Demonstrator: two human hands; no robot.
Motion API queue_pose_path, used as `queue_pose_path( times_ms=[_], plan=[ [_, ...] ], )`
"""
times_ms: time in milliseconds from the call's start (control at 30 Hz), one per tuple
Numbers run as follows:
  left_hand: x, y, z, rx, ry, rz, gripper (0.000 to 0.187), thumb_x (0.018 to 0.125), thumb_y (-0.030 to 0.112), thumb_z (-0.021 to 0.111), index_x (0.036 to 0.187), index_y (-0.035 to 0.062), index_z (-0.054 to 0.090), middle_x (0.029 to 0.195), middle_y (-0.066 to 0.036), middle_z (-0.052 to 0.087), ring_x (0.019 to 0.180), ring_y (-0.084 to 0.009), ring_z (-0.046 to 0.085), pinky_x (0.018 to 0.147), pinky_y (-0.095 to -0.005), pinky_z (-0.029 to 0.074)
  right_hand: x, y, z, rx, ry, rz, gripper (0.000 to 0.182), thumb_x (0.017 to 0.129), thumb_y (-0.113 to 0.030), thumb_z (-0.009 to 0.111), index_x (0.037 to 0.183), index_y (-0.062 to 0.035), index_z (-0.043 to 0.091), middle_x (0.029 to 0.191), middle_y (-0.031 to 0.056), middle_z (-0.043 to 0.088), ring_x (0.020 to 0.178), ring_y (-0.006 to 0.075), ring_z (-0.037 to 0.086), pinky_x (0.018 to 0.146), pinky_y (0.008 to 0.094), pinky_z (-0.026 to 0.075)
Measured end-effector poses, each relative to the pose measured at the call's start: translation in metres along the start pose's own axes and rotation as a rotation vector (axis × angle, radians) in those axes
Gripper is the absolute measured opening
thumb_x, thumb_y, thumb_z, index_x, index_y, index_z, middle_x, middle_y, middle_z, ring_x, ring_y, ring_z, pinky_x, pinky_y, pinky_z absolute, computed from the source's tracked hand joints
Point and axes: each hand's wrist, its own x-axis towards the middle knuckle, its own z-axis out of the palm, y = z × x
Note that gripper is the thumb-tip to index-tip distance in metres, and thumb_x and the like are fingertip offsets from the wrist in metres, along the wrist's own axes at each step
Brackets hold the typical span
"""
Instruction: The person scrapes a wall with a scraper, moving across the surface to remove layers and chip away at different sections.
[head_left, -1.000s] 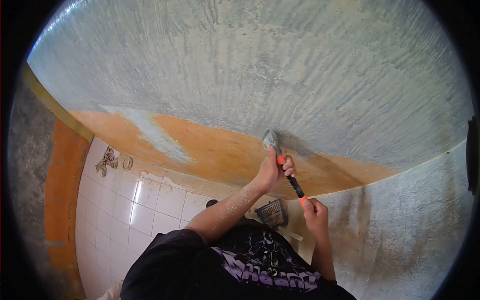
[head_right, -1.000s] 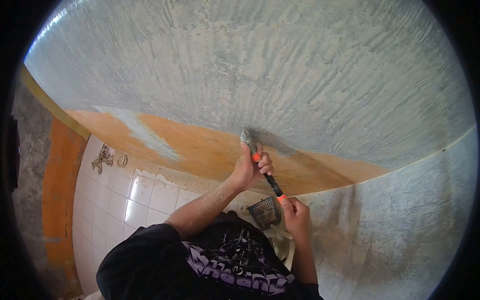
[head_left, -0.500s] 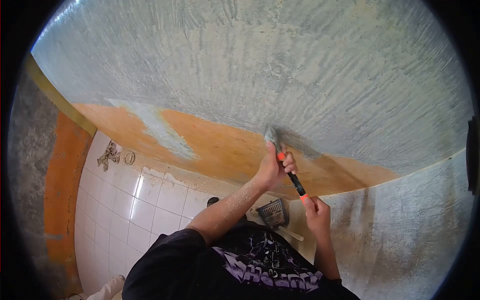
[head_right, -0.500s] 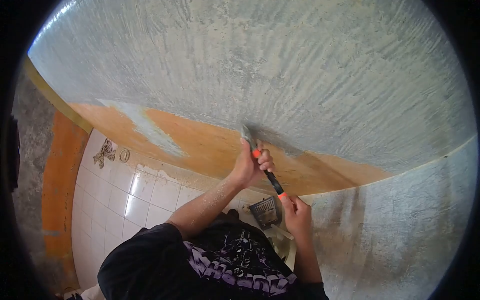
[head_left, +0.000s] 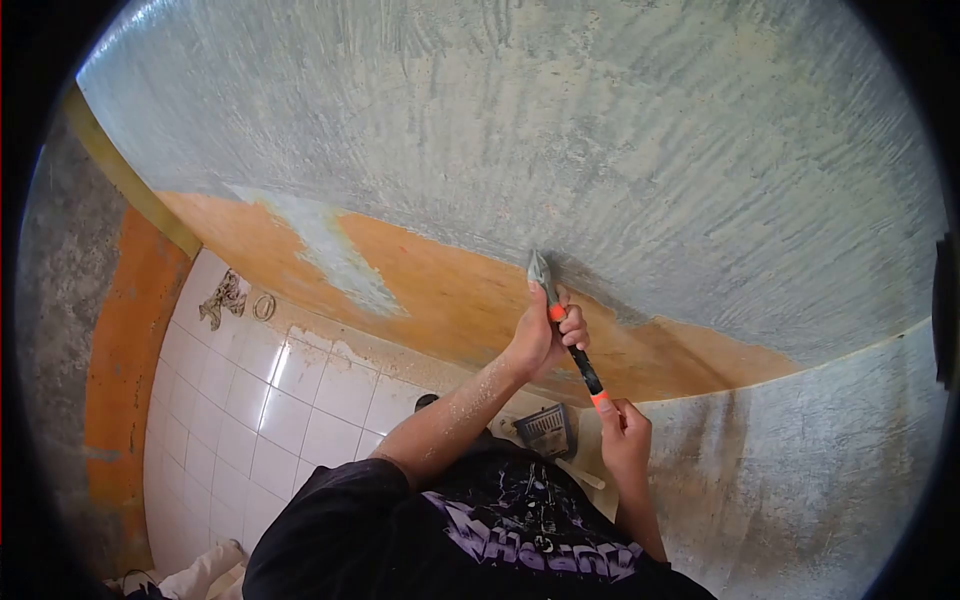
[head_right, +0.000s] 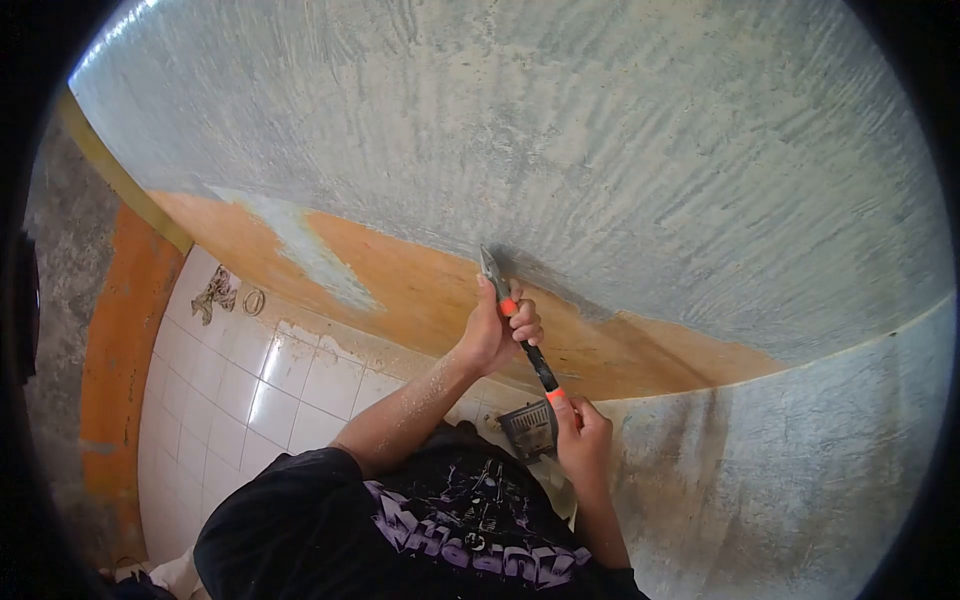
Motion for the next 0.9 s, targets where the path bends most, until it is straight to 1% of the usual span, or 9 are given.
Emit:
queue_pose_path(
  times_ms=[133,233,333,433,533,633,767,800,900],
  plan=[
    [0.003,-0.017,0.021,0.038,0.014,-0.076,0.059,0.095,0.071,0.019,0.094,0.0162,0.040,0.067,0.001,0.033,0.059,-0.0144,0.035,0.066,-0.0350,0.038,-0.006,0.005,-0.020,0.009,0.023,0.071,0.035,0.094,-0.033,0.066,0.086,0.0018,0.067,0.056,0.0028,0.047,0.054,0.0093,0.039,0.049,0.0301,0.033],
    [0.004,-0.016,0.011,-0.007,0.057,-0.025,0.059,0.095,0.070,0.019,0.093,0.0162,0.041,0.066,0.001,0.033,0.059,-0.0146,0.035,0.067,-0.0350,0.038,-0.002,0.000,-0.014,-0.023,0.021,0.011,0.036,0.094,-0.034,0.066,0.085,0.0017,0.067,0.055,0.0017,0.046,0.053,0.0089,0.039,0.049,0.0301,0.031],
    [-0.002,0.007,0.000,0.019,0.056,0.025,0.059,0.095,0.071,0.019,0.092,0.0164,0.041,0.066,0.001,0.032,0.059,-0.0142,0.034,0.067,-0.0346,0.038,0.006,-0.017,-0.001,-0.088,-0.034,-0.036,0.037,0.094,-0.035,0.066,0.084,0.0012,0.066,0.055,0.0022,0.046,0.053,0.0090,0.040,0.049,0.0298,0.033],
    [-0.001,0.006,-0.004,0.008,0.026,0.014,0.059,0.095,0.072,0.020,0.092,0.0172,0.042,0.066,0.002,0.031,0.058,-0.0131,0.032,0.065,-0.0337,0.037,0.001,-0.013,0.006,0.013,-0.012,-0.008,0.036,0.093,-0.034,0.067,0.083,0.0006,0.066,0.055,0.0035,0.045,0.053,0.0100,0.040,0.049,0.0299,0.033],
    [-0.001,-0.003,0.009,0.031,0.109,-0.034,0.059,0.094,0.072,0.020,0.093,0.0179,0.042,0.065,0.003,0.030,0.057,-0.0123,0.030,0.064,-0.0328,0.035,0.001,-0.005,0.001,0.019,-0.016,0.010,0.034,0.093,-0.033,0.067,0.084,0.0003,0.066,0.056,0.0046,0.045,0.053,0.0111,0.040,0.050,0.0302,0.034],
    [-0.002,0.011,-0.003,0.021,0.086,0.025,0.059,0.094,0.073,0.020,0.093,0.0182,0.042,0.065,0.003,0.030,0.056,-0.0122,0.029,0.062,-0.0328,0.034,0.006,-0.008,0.014,-0.018,-0.001,-0.082,0.033,0.093,-0.032,0.067,0.085,0.0006,0.066,0.055,0.0056,0.046,0.052,0.0118,0.040,0.049,0.0313,0.034],
    [-0.007,0.025,-0.005,0.093,0.119,0.071,0.060,0.094,0.073,0.019,0.092,0.0176,0.041,0.064,0.002,0.028,0.056,-0.0127,0.029,0.062,-0.0336,0.035,0.009,-0.012,0.026,-0.006,-0.024,-0.062,0.034,0.094,-0.032,0.066,0.084,0.0009,0.066,0.056,0.0064,0.047,0.052,0.0120,0.041,0.049,0.0320,0.035],
    [-0.006,0.024,-0.005,0.040,0.088,0.042,0.060,0.094,0.073,0.017,0.092,0.0170,0.040,0.064,0.002,0.029,0.055,-0.0132,0.030,0.063,-0.0337,0.036,0.005,-0.015,0.024,0.003,-0.015,-0.052,0.035,0.094,-0.032,0.066,0.083,0.0010,0.065,0.055,0.0064,0.047,0.052,0.0121,0.041,0.049,0.0320,0.034],
    [-0.007,0.026,0.000,0.056,0.103,0.011,0.059,0.095,0.071,0.016,0.092,0.0170,0.040,0.063,0.002,0.029,0.055,-0.0134,0.030,0.063,-0.0336,0.036,0.004,-0.027,0.026,-0.016,-0.037,-0.010,0.036,0.094,-0.033,0.066,0.082,0.0011,0.064,0.055,0.0062,0.046,0.053,0.0121,0.039,0.050,0.0317,0.034]
  ],
)
